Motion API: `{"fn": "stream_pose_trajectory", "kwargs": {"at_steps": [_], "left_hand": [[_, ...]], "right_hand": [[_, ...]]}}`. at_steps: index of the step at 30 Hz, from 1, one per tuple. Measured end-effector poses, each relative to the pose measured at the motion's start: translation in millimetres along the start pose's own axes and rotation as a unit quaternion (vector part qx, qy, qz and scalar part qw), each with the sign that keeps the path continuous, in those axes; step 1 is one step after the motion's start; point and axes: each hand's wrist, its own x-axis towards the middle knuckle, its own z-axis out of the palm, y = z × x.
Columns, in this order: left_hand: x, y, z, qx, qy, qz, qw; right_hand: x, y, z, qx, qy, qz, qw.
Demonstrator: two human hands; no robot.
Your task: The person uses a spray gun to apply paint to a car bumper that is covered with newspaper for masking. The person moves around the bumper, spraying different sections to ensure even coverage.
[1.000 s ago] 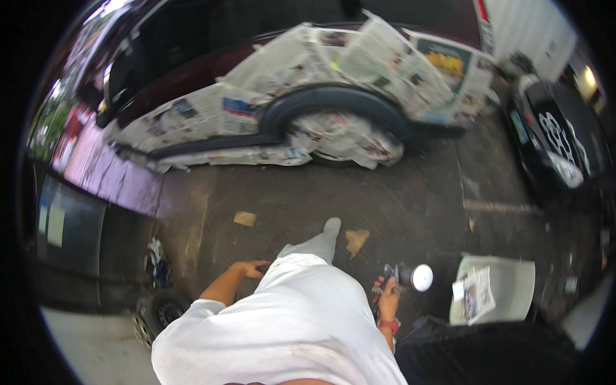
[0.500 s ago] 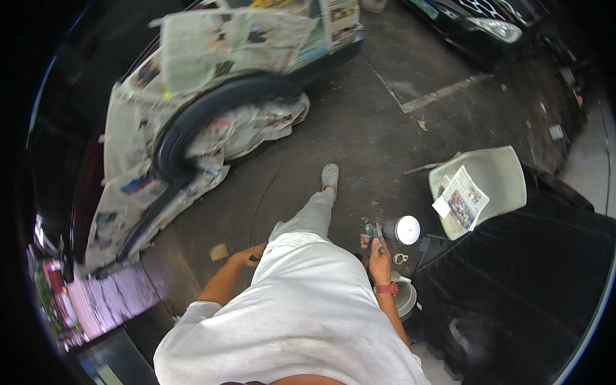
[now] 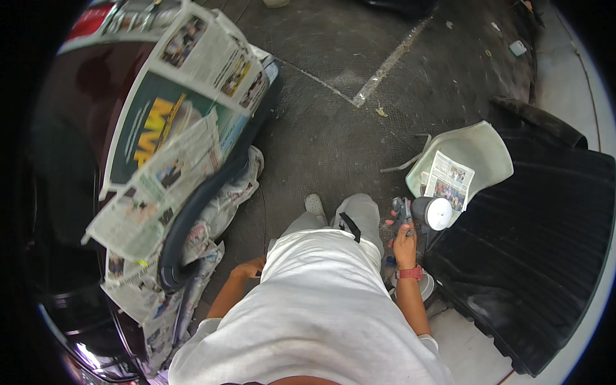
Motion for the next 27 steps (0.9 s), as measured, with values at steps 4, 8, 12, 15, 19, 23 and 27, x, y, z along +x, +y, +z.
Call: {"fn": "stream_pose_trajectory", "kwargs": {"at_steps": [4, 8, 12, 15, 19, 23, 27], "left_hand": [[-39.1, 137.5, -87.5, -0.082, -0.016, -0.073, 0.994], [8.9, 187.2, -152.8, -0.089, -0.003, -0.100, 0.991], [69.7, 217.3, -185.8, -0.130, 0.032, -0.096, 0.986], [74.0, 243.6, -193.5, -0.183, 0.051, -0.102, 0.976], [54.1, 255.5, -220.7, -0.234, 0.023, -0.111, 0.966], [23.9, 295.0, -296.8, -0.157, 0.094, -0.164, 0.969], [65.3, 367.3, -393.1, -0.131, 0.403, -0.053, 0.904]], "right_hand": [[79.2, -41.0, 5.3, -0.033, 0.005, -0.063, 0.997], [185.9, -49.8, 3.5, 0.002, 0.027, -0.035, 0.999], [291.6, -102.3, 0.4, 0.002, 0.012, 0.020, 1.000], [375.3, -154.7, 4.4, -0.016, -0.037, 0.029, 0.999], [463.7, -209.9, 24.7, -0.030, -0.111, 0.021, 0.993], [519.7, -264.3, 70.2, -0.045, -0.170, -0.016, 0.984], [539.7, -313.1, 129.5, -0.090, -0.244, -0.044, 0.965]]}}
